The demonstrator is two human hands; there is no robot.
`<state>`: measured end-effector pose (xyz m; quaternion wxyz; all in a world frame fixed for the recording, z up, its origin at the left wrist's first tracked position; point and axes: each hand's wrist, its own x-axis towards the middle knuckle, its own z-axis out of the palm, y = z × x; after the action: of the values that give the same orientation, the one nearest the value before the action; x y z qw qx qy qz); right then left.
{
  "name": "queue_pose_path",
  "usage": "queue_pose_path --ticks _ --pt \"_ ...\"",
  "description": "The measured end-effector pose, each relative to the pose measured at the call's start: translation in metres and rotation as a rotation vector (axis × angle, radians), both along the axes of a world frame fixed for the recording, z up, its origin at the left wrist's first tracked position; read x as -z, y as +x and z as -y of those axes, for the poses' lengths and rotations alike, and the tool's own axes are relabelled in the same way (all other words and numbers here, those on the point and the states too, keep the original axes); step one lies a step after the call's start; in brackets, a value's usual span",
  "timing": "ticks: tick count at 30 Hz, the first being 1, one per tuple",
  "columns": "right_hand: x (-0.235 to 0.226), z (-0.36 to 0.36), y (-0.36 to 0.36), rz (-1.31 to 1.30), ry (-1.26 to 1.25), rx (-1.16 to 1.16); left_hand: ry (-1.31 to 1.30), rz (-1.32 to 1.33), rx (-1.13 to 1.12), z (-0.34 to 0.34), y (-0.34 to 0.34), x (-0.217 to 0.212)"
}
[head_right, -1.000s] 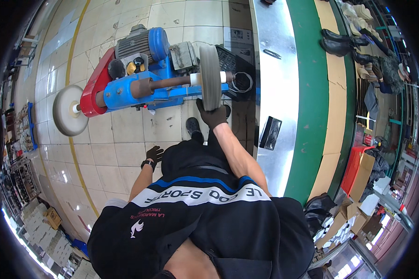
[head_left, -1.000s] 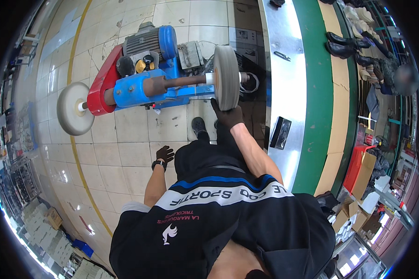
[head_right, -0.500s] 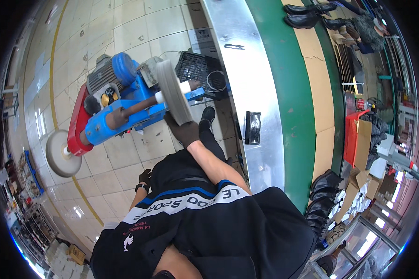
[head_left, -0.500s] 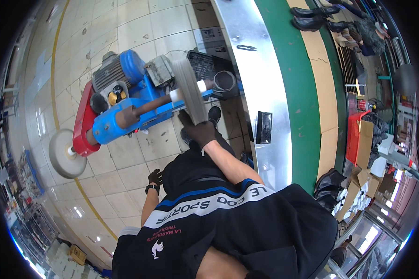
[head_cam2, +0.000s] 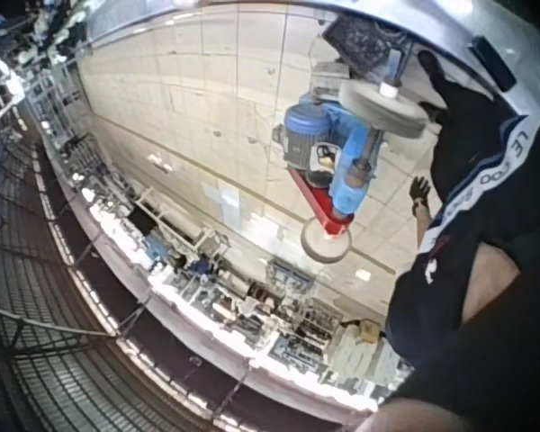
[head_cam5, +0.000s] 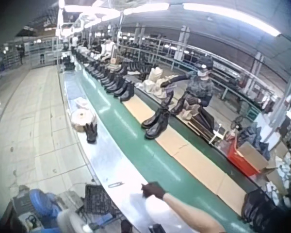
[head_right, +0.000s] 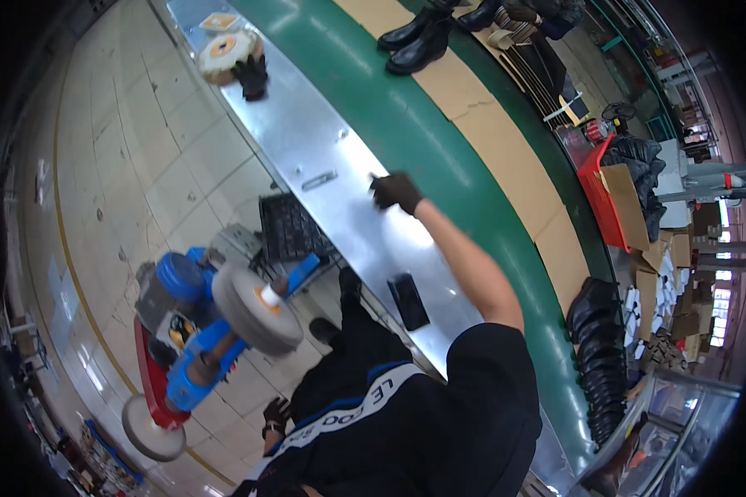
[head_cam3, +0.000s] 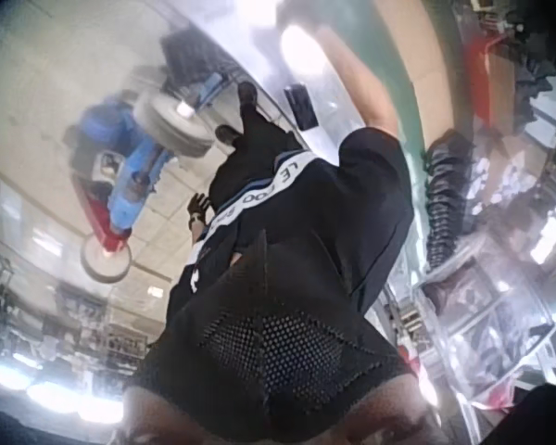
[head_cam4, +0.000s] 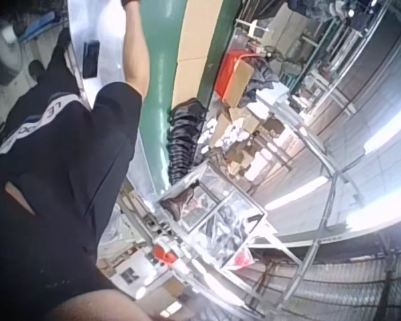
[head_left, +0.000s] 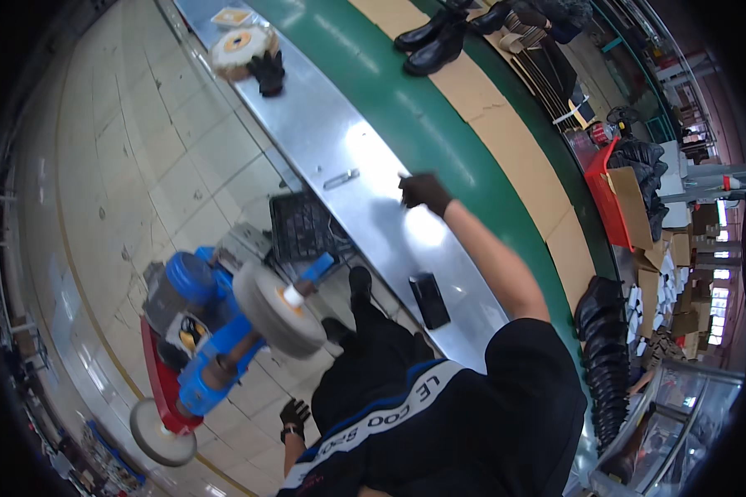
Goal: Polishing and finishing leather boots using a rotating buffing machine.
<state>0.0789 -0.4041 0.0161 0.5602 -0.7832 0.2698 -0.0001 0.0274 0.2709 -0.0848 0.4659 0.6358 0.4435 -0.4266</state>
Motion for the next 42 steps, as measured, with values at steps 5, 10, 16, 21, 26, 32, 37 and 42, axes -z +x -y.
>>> queue_pose_path --ticks 5,10,16,21,26,32,37,42 --pt "-0.047 0.179 0.113 -0.115 -0.581 0.384 0.089 -0.005 -0.062 -0.011 -0.012 -0.057" --pt "-0.065 0.302 0.164 -0.051 -0.924 0.589 0.241 -0.481 -0.568 -0.013 -0.013 -0.102" --pt "-0.046 0.359 0.180 -0.198 -1.009 0.440 0.433 -0.450 -1.379 -0.084 -0.057 -0.085" --pt "-0.087 0.300 0.159 -0.168 -1.042 0.476 0.915 0.695 -0.762 0.050 0.018 -0.198" --pt "-0.173 0.183 0.104 0.264 -1.092 0.509 0.876 1.498 0.133 0.161 0.111 -0.305" --pt "-0.274 -0.007 0.020 0.559 -0.297 0.568 -0.308 1.577 0.669 0.320 0.142 -0.270" --pt "-0.304 -0.138 -0.028 0.467 0.100 0.409 -0.524 1.996 1.016 0.351 0.137 -0.267" --pt "-0.271 -0.197 -0.060 0.733 0.175 0.581 -0.676 1.870 0.585 0.283 0.097 -0.264"
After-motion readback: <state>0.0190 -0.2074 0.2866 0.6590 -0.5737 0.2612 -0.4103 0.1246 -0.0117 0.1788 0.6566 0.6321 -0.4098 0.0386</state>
